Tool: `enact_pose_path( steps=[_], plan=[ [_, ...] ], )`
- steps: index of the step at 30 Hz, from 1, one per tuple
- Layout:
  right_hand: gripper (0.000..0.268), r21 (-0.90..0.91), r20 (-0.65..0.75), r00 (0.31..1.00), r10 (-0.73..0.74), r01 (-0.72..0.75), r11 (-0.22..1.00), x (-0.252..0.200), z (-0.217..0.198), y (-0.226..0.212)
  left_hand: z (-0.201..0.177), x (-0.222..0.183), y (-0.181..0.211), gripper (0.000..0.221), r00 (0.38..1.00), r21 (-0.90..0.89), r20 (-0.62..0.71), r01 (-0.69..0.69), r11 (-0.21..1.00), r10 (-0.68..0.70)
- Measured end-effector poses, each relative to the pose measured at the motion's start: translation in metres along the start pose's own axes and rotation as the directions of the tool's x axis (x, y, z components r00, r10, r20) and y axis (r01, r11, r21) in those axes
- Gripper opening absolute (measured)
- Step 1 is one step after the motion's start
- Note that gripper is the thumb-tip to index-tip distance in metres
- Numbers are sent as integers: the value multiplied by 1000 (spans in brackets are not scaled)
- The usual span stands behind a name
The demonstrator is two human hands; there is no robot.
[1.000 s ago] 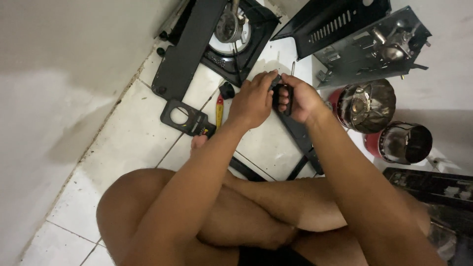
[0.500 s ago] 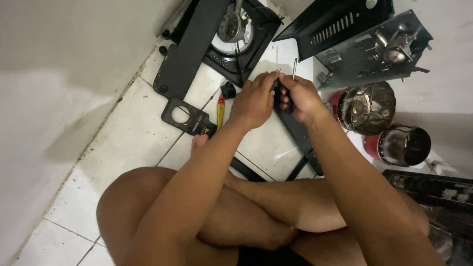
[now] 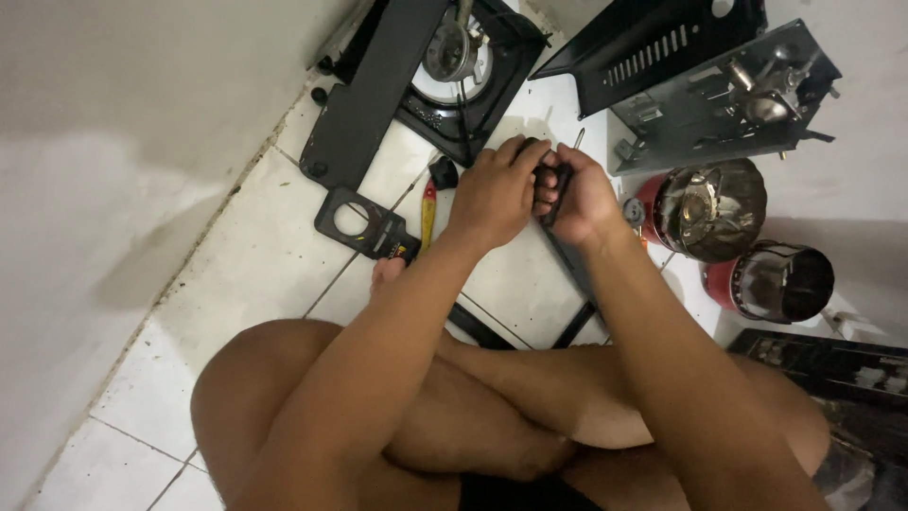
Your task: Cleaning a disassembled appliance frame using a brush.
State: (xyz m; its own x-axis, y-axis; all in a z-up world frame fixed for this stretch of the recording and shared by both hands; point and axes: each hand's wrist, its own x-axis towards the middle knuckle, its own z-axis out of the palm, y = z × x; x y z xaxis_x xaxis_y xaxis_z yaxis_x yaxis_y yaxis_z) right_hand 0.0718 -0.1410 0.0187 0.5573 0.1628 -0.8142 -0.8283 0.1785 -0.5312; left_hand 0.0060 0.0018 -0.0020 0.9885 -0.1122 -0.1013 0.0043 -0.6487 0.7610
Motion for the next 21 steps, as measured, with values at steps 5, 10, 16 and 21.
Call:
enact_pose_path(
  steps=[5,10,16,21],
  plan=[
    [21,-31,3,999,-42,42,999,9,-9,7,-2,14,-1,28,993,11,-121,-6,1000,8],
    [22,-13,9,997,-74,74,997,-5,-7,5,-8,21,5,17,978,7,-202,-44,999,44],
    [24,-3,43,993,-106,106,994,-30,0,1,-16,24,26,7,916,5,-370,-162,987,153],
    [25,27,57,989,-134,133,991,-42,4,1,0,33,21,16,822,162,-498,-224,961,275]
  ],
)
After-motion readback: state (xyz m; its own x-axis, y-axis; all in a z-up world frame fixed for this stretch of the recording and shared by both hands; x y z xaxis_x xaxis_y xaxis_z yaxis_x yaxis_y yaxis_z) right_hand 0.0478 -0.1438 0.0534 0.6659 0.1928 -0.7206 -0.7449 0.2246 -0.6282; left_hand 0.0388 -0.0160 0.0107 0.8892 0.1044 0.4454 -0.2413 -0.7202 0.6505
